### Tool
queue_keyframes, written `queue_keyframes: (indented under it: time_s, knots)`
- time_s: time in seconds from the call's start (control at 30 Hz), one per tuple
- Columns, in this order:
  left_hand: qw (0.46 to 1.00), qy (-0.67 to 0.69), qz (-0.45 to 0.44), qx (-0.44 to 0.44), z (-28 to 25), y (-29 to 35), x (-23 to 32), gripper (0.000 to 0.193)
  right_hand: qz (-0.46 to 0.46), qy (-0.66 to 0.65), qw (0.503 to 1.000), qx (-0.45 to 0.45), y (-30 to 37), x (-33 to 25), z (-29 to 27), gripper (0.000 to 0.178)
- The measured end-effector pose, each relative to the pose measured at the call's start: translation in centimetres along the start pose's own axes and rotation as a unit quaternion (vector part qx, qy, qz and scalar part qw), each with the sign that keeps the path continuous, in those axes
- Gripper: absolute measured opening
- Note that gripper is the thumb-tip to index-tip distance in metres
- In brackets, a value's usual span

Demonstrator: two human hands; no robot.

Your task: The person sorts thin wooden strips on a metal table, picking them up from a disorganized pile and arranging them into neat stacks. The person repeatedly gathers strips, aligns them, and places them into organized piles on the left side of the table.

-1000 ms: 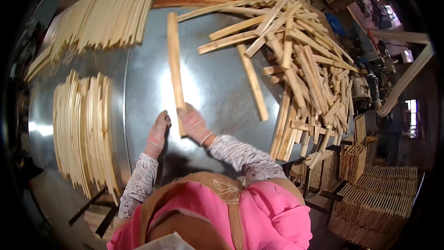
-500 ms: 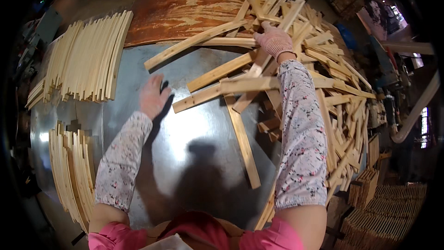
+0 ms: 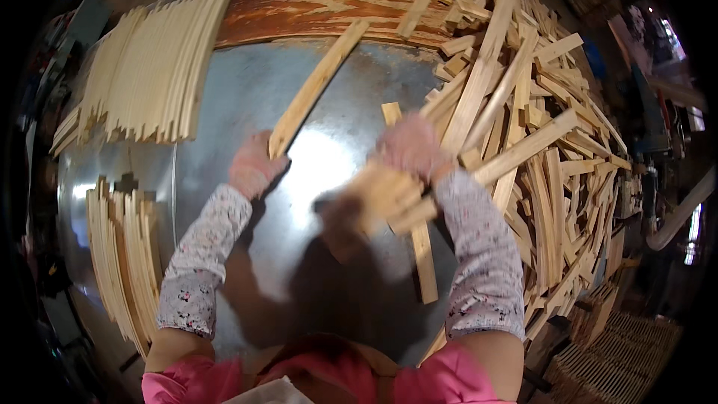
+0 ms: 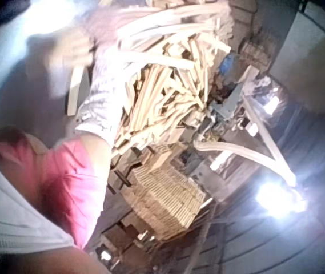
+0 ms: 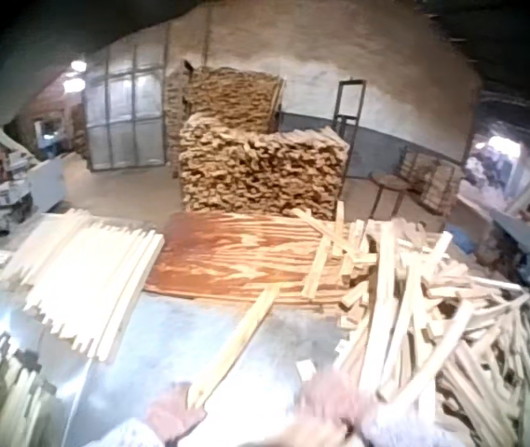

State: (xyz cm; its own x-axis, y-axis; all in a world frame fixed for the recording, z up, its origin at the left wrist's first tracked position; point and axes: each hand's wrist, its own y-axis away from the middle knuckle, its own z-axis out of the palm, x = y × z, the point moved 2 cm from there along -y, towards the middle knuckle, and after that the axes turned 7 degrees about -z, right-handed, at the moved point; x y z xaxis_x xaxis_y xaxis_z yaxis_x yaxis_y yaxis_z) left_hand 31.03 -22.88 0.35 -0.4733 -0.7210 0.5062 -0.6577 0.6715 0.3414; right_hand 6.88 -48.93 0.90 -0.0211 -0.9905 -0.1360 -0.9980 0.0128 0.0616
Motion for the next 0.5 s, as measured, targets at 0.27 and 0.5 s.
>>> queue_keyframes:
  time_s: [0.27, 0.5]
  knots:
    - [0.994, 0.076, -0.073, -0.012, 1.7, 26.5, -8.3, 0.053, 0.093, -0.241, 0.964, 0.058, 13.3, -25.6, 4.9, 0.042]
    - [0.973, 0.209, 0.096, -0.003, 5.7, 37.4, -9.3, 0.056, 0.235, -0.634, 0.729, 0.108, 3.1, -36.7, 5.0, 0.032]
